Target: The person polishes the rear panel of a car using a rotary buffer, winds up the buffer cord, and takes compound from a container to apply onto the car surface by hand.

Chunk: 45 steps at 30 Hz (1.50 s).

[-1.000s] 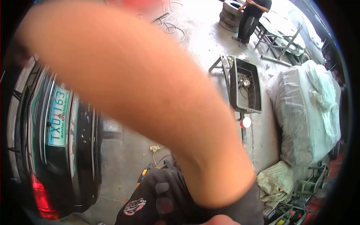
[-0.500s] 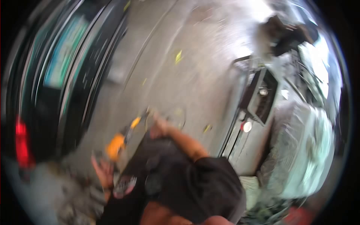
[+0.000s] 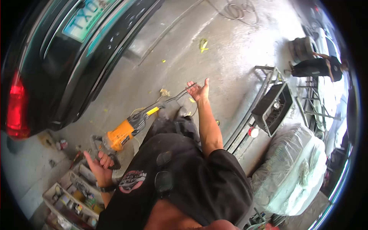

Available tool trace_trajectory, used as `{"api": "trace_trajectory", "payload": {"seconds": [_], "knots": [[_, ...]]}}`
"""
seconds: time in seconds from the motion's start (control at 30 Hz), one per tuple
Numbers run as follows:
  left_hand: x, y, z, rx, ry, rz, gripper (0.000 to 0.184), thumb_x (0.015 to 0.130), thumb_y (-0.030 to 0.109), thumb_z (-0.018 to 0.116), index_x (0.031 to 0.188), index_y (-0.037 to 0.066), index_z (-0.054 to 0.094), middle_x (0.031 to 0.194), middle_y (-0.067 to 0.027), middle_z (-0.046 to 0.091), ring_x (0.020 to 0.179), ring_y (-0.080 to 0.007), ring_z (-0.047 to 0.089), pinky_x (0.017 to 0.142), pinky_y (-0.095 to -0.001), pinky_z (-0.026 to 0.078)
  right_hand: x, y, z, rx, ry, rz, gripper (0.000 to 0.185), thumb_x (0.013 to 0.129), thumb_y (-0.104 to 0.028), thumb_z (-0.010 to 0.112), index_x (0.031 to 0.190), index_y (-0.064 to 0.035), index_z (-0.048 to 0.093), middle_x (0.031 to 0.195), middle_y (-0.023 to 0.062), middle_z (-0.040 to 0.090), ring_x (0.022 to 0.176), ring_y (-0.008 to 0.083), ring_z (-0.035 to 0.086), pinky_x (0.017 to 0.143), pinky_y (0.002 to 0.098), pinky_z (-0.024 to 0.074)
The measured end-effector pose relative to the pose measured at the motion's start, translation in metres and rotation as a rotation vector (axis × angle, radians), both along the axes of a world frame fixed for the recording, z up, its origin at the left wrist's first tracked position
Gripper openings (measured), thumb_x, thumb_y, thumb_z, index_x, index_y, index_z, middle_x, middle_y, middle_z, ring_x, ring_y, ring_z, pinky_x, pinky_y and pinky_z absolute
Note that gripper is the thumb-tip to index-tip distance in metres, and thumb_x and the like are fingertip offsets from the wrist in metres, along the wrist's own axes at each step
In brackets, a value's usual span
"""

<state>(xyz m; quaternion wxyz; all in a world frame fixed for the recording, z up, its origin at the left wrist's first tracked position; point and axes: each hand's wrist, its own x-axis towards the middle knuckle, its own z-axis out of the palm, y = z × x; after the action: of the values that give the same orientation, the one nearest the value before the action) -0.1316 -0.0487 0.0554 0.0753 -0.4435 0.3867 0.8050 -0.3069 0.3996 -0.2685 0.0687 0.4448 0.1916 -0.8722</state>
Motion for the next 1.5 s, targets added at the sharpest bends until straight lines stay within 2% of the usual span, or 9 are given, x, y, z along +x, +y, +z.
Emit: {"api": "trace_trajectory", "payload": {"seconds": [0.4, 0.7, 0.9, 1.0, 1.1, 1.33, 1.37, 1.4, 1.5], "knots": [[-0.001, -0.002, 0.009, -0.190, -0.040, 0.037, 0.067, 0.087, 0.078, 0.049, 0.074, 0.013, 0.041, 0.052, 0.0048, 0.028, 0.042, -0.0089, 0.024, 0.045, -0.0260, 0.021, 0.002, 0.178, 0.072, 0.407, 0.051, -0.224, 0.094, 0.096, -0.063, 0.045, 0.147, 0.0101, 0.013, 0.135, 0.0295, 0.052, 0.113, 0.0407, 0.062, 0.103, 0.0578, 0.0410], [-0.016, 0.063, -0.009, -0.192, -0.008, -0.047, 0.068, 0.085, 0.081, 0.048, 0.076, 0.014, 0.044, 0.053, 0.0055, 0.027, 0.043, -0.0088, 0.024, 0.045, -0.0260, 0.024, -0.045, 0.288, 0.109, 0.511, 0.029, -0.206, 0.032, 0.104, -0.027, 0.045, 0.114, 0.0032, 0.045, 0.112, 0.0228, 0.065, 0.093, 0.0396, 0.069, 0.088, 0.0546, 0.0541], [-0.046, 0.152, 0.000, -0.147, 0.026, 0.045, 0.066, 0.089, 0.076, 0.049, 0.082, 0.010, 0.046, 0.056, 0.0068, 0.025, 0.045, -0.0071, 0.022, 0.047, -0.0242, 0.022, -0.176, 0.326, 0.151, 0.409, 0.210, -0.195, 0.027, 0.103, -0.018, 0.043, 0.110, 0.0074, 0.048, 0.105, 0.0219, 0.064, 0.093, 0.0382, 0.068, 0.087, 0.0562, 0.0573], [-0.053, 0.181, -0.002, -0.116, 0.088, 0.113, 0.066, 0.090, 0.076, 0.047, 0.083, 0.010, 0.047, 0.057, 0.0066, 0.029, 0.046, -0.0071, 0.024, 0.048, -0.0245, 0.023, -0.208, 0.308, 0.236, 0.499, 0.438, 0.047, 0.025, 0.104, -0.020, 0.043, 0.109, 0.0019, 0.053, 0.094, 0.0143, 0.064, 0.087, 0.0332, 0.067, 0.089, 0.0515, 0.0560], [-0.065, 0.199, -0.003, -0.034, 0.185, 0.088, 0.066, 0.090, 0.076, 0.046, 0.083, 0.011, 0.046, 0.057, 0.0063, 0.031, 0.046, -0.0073, 0.025, 0.049, -0.0245, 0.023, -0.242, 0.293, 0.294, 0.567, 0.549, 0.100, 0.024, 0.102, -0.013, 0.045, 0.117, 0.0051, 0.047, 0.100, 0.0188, 0.064, 0.089, 0.0355, 0.069, 0.084, 0.0520, 0.0576], [-0.066, 0.220, 0.012, 0.006, 0.300, 0.094, 0.067, 0.090, 0.077, 0.044, 0.083, 0.011, 0.047, 0.059, 0.0064, 0.034, 0.047, -0.0077, 0.026, 0.051, -0.0245, 0.025, -0.278, 0.266, 0.370, 0.600, 0.773, 0.076, 0.017, 0.098, -0.009, 0.049, 0.108, 0.0049, 0.053, 0.095, 0.0138, 0.064, 0.098, 0.0313, 0.067, 0.099, 0.0580, 0.0492], [-0.066, 0.218, 0.011, 0.031, 0.329, 0.074, 0.067, 0.090, 0.078, 0.043, 0.084, 0.011, 0.047, 0.059, 0.0064, 0.034, 0.047, -0.0078, 0.027, 0.052, -0.0245, 0.025, -0.295, 0.282, 0.360, 0.476, 0.804, 0.071, 0.019, 0.103, -0.015, 0.042, 0.101, -0.0030, 0.056, 0.089, 0.0083, 0.063, 0.088, 0.0256, 0.065, 0.084, 0.0427, 0.0552], [-0.065, 0.216, 0.010, 0.062, 0.364, 0.051, 0.068, 0.090, 0.078, 0.043, 0.084, 0.011, 0.047, 0.059, 0.0064, 0.034, 0.047, -0.0079, 0.027, 0.052, -0.0245, 0.025, -0.291, 0.283, 0.364, 0.489, 0.898, 0.080, 0.017, 0.104, -0.017, 0.043, 0.096, -0.0099, 0.057, 0.085, 0.0046, 0.066, 0.083, 0.0220, 0.066, 0.078, 0.0405, 0.0546], [-0.063, 0.212, 0.007, 0.021, 0.397, 0.014, 0.068, 0.090, 0.078, 0.042, 0.085, 0.010, 0.046, 0.059, 0.0068, 0.032, 0.048, -0.0075, 0.026, 0.053, -0.0246, 0.025, -0.272, 0.281, 0.384, 0.571, 0.919, -0.019, 0.017, 0.100, -0.016, 0.046, 0.103, -0.0039, 0.058, 0.096, 0.0100, 0.066, 0.096, 0.0281, 0.067, 0.090, 0.0479, 0.0513]]}}
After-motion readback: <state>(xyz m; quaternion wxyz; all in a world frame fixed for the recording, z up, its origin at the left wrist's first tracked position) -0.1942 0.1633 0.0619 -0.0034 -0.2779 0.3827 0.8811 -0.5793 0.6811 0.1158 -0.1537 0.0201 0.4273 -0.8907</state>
